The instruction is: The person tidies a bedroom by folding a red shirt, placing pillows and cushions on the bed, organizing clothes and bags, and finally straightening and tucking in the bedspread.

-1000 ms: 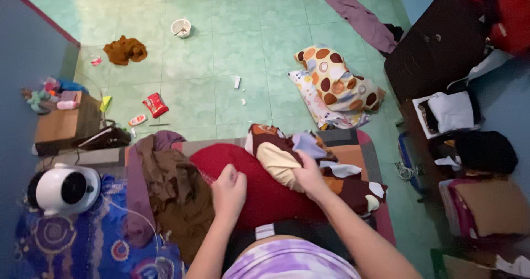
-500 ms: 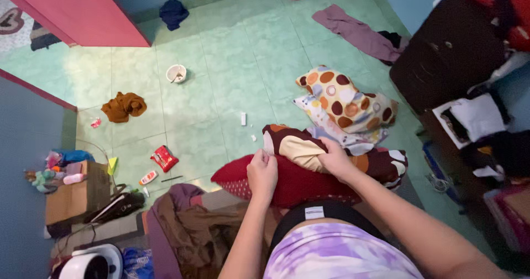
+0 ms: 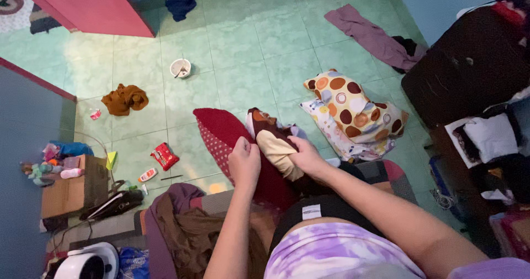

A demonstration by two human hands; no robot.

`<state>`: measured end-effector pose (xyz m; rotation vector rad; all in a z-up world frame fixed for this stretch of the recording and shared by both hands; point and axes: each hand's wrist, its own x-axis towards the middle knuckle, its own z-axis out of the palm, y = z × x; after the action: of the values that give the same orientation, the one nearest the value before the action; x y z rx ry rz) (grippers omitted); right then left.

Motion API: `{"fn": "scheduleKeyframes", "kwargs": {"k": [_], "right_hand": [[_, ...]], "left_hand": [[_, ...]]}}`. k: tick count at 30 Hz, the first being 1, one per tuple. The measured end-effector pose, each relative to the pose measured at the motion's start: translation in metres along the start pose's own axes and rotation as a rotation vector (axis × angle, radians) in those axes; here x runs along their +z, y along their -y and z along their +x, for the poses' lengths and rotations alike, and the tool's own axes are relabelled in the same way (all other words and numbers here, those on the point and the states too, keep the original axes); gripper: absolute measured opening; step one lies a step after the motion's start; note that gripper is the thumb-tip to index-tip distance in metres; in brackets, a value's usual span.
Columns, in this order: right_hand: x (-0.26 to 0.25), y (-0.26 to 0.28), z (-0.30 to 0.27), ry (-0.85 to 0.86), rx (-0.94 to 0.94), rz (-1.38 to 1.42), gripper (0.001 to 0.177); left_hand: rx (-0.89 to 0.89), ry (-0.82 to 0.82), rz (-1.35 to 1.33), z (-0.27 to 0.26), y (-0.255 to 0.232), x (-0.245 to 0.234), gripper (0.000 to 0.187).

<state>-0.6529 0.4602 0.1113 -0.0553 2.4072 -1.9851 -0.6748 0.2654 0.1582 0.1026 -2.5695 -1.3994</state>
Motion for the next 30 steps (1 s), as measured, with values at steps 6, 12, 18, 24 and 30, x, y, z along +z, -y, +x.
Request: {"fn": "scheduleKeyframes", "kwargs": {"k": [6, 12, 18, 24, 30], "right_hand": [[-0.021, -0.006, 0.006, 0.049, 0.112, 0.330, 0.041], [-0.076, -0.042, 0.022, -0.033, 0.212, 0.305, 0.042], [-0.193, -0.083, 0.040, -0.240, 0.244, 0.299, 0.050], [-0.373, -0.036, 0.052, -0.445, 0.171, 0.201, 0.060], [-0.477, 0.106, 0.067, -0.400, -0.140, 0.234, 0.052]], "left_hand": [[-0.002, 0.017, 0.061, 0.002, -0.022, 0.028, 0.022], [-0.071, 0.058, 0.096, 0.011, -0.052, 0.079, 0.021], [-0.057, 0.103, 0.096, 0.030, -0.100, 0.165, 0.021], [0.011, -0.003, -0.057, 0.067, -0.142, 0.239, 0.022], [0.050, 0.011, -0.159, 0.072, -0.193, 0.280, 0.023]]}}
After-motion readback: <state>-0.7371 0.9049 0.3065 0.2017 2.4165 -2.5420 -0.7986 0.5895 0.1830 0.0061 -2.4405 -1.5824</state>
